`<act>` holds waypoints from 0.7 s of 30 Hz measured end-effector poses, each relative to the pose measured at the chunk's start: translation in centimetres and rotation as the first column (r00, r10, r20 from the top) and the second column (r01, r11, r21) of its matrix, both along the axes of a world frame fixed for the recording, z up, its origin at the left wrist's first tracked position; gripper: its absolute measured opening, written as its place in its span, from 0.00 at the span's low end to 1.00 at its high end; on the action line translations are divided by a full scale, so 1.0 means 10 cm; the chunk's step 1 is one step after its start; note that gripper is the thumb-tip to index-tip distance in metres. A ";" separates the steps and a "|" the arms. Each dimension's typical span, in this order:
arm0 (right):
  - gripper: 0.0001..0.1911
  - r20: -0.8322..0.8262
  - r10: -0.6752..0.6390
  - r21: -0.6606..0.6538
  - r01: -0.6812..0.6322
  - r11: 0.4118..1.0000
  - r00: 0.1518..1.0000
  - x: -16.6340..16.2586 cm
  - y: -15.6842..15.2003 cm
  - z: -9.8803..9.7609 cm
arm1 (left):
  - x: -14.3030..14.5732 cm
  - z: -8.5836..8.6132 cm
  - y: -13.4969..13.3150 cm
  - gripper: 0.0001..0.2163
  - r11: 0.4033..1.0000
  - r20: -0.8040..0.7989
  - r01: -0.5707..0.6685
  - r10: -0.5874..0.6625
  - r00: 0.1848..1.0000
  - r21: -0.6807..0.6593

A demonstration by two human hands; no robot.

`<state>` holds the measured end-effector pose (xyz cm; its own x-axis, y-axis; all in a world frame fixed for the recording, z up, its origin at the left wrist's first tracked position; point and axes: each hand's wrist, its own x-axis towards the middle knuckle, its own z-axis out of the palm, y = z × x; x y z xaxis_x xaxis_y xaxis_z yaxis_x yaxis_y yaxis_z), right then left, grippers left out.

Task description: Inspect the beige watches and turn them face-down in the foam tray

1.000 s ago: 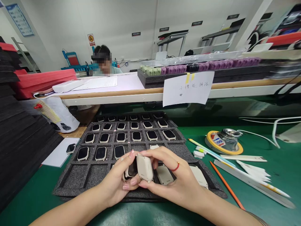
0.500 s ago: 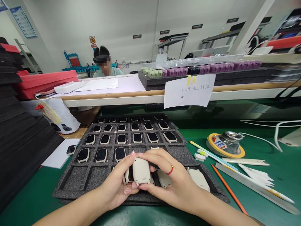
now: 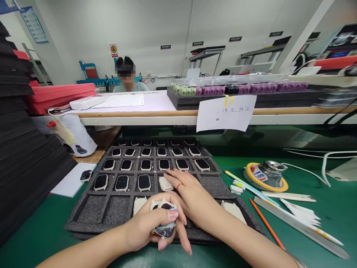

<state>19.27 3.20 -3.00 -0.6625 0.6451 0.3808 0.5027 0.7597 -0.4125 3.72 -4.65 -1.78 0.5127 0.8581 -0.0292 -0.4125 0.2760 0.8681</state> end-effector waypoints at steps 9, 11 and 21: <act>0.16 -0.434 0.297 0.100 -0.282 0.954 0.850 0.16 -0.14 0.10 | 0.02 0.01 0.05 0.21 0.930 0.039 -0.240 0.260 0.965 -0.278; 0.18 -0.402 0.318 0.083 -0.312 0.946 0.858 0.15 -0.16 0.09 | 0.02 0.01 0.06 0.21 0.912 0.057 -0.261 0.293 0.954 -0.315; 0.03 -0.520 0.276 0.180 -0.212 0.960 0.808 0.13 -0.20 0.14 | 0.04 0.01 0.03 0.18 0.916 0.082 -0.248 0.286 0.955 -0.315</act>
